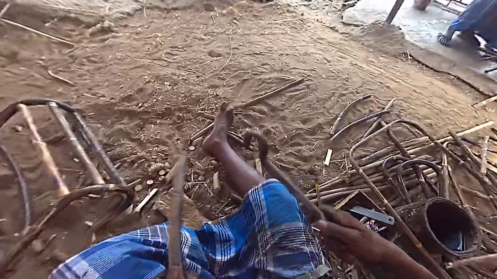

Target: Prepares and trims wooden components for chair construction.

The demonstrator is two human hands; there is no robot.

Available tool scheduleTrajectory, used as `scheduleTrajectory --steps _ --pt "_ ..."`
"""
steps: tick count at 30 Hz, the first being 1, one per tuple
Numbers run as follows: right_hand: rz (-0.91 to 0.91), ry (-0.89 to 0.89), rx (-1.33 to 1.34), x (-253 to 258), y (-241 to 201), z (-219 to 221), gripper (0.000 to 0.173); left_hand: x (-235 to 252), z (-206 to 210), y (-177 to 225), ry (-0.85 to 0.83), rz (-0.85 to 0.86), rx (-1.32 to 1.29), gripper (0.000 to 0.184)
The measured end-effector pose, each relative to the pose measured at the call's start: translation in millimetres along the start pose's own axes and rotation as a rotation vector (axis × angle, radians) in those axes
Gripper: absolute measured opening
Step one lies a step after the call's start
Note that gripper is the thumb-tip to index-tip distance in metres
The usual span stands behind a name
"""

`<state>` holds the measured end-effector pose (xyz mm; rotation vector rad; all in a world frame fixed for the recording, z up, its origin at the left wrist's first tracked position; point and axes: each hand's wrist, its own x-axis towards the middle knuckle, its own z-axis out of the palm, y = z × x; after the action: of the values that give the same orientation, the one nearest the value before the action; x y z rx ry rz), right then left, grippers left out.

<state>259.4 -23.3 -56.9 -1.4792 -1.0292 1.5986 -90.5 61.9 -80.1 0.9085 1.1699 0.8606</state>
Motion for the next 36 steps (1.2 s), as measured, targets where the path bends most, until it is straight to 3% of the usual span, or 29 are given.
scheduleTrajectory --steps 2,4,7,10,13,16,19,21,23,25,26,29,31,34,36 --pt "-0.004 0.304 -0.349 24 0 -25 0.033 16 5 17 0.118 0.039 -0.053 0.027" --pt "0.128 0.463 -0.626 62 13 -69 0.039 34 14 32 0.169 0.001 -0.101 0.024" --pt "0.318 0.506 -0.906 105 59 -145 0.04 47 32 24 0.137 -0.024 -0.186 0.021" --pt "0.41 0.479 -1.174 118 100 -188 0.035 50 54 4 0.181 -0.071 -0.327 0.028" --pt "0.329 0.644 -1.304 98 118 -179 0.037 49 71 -20 0.226 -0.15 -0.371 0.031" --pt "-0.073 0.793 -1.084 56 75 -97 0.03 49 80 -37 0.223 -0.19 -0.35 0.029" --pt "-0.377 0.502 -0.833 12 72 14 0.026 53 82 -44 0.218 -0.185 -0.356 0.027" --pt "-0.421 0.33 -0.986 3 89 72 0.031 56 82 -45 0.204 -0.198 -0.363 0.028" --pt "-0.432 0.351 -1.176 6 109 101 0.028 54 82 -45 0.192 -0.229 -0.316 0.029" --pt "-0.375 0.354 -1.178 9 111 109 0.024 46 74 -45 0.093 -0.247 -0.119 0.035" --pt "-0.34 0.296 -1.141 8 104 108 0.021 37 68 -46 -0.038 -0.218 0.047 0.041" --pt "-0.312 -0.001 -0.752 -2 63 95 0.022 6 54 -39 -0.665 0.1 0.58 0.063" --pt "-0.348 -0.143 -0.511 -11 38 84 0.018 -10 48 -27 -0.96 0.268 0.697 0.06" --pt "-0.385 -0.219 -0.348 -19 12 56 0.019 -14 24 -5 -1.035 0.322 0.688 0.037" --pt "-0.389 -0.25 -0.287 -23 7 36 0.015 -16 2 15 -0.853 0.428 0.819 0.03"
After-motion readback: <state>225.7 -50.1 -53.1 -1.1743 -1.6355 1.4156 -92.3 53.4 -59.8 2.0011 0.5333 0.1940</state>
